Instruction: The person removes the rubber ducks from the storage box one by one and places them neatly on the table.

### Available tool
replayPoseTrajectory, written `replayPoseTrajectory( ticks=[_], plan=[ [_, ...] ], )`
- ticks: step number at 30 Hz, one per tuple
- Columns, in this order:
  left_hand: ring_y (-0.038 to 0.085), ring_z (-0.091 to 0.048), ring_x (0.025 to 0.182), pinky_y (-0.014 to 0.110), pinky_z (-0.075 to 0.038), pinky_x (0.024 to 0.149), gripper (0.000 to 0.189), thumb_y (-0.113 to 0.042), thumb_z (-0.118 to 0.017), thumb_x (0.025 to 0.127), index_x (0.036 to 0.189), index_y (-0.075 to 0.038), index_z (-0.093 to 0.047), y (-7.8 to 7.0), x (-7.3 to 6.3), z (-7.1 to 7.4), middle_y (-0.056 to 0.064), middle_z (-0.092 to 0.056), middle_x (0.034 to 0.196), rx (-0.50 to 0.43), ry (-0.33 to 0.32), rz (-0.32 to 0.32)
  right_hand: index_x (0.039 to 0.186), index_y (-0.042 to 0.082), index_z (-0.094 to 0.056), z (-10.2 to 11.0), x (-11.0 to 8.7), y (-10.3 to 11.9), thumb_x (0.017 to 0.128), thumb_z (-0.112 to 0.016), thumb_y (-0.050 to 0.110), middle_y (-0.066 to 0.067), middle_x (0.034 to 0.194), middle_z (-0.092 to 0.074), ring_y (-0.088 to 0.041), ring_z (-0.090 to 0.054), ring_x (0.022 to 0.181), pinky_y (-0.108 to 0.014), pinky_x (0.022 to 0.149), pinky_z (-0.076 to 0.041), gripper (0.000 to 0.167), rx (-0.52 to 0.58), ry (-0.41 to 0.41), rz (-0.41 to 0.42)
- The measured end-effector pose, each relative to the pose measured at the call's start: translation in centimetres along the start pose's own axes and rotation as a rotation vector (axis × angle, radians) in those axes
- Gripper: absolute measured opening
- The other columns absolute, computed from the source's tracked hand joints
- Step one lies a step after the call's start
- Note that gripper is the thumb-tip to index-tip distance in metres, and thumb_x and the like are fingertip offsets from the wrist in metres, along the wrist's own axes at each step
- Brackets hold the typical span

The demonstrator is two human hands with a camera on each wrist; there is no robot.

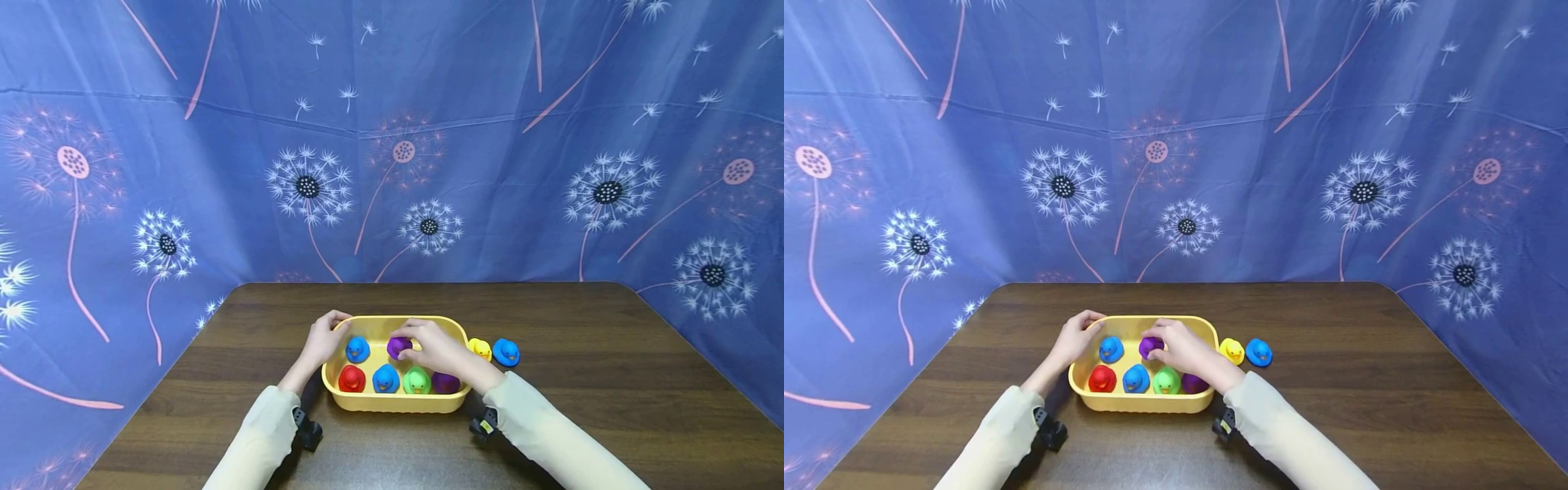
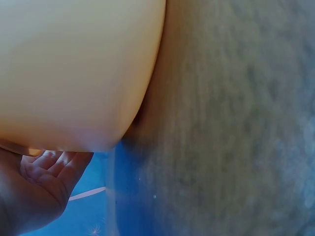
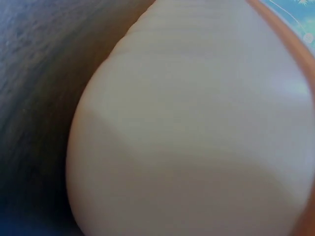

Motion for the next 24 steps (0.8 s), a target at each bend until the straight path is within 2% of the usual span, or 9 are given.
replayPoseTrajectory(
  ticks=[11, 15, 24],
  plan=[
    [0.023, -0.063, 0.084, 0.029, -0.045, 0.074, 0.015, -0.009, -0.061, 0.089, 0.100, -0.001, -0.066, -0.2, 0.0, 0.0, 0.015, -0.071, 0.089, -0.007, 0.013, 0.005, 0.114, 0.003, -0.064, 1.4, -0.9, 0.3, 0.083, -0.071, 0.017, -0.007, 0.107, -0.067, -0.019, -0.063, 0.097, -0.032, 0.084, -0.051, 0.035, -0.014, -0.032, 0.018],
    [0.022, -0.063, 0.082, 0.028, -0.044, 0.072, 0.015, -0.009, -0.060, 0.089, 0.100, -0.001, -0.066, 0.0, -0.1, -0.1, 0.015, -0.071, 0.089, 0.000, 0.010, 0.003, 0.112, 0.004, -0.065, 2.1, -1.3, 0.3, 0.081, -0.073, 0.017, -0.006, 0.104, -0.068, -0.017, -0.063, 0.093, -0.031, 0.083, -0.051, 0.034, -0.035, -0.065, 0.043],
    [0.022, -0.062, 0.081, 0.029, -0.045, 0.071, 0.015, -0.009, -0.059, 0.089, 0.100, -0.001, -0.066, -0.2, -0.1, 0.0, 0.015, -0.071, 0.088, 0.005, 0.011, -0.008, 0.113, 0.003, -0.066, 3.8, -2.2, 0.0, 0.081, -0.073, 0.013, -0.006, 0.104, -0.066, -0.017, -0.064, 0.092, -0.028, 0.078, -0.053, 0.035, -0.007, -0.094, 0.057]
  ],
)
Point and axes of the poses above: each hand's wrist, its own x-axis towards the middle knuckle, its own z-axis out of the back of the hand, y = z × x, the point moved 8 cm from there along x, towards the middle knuckle
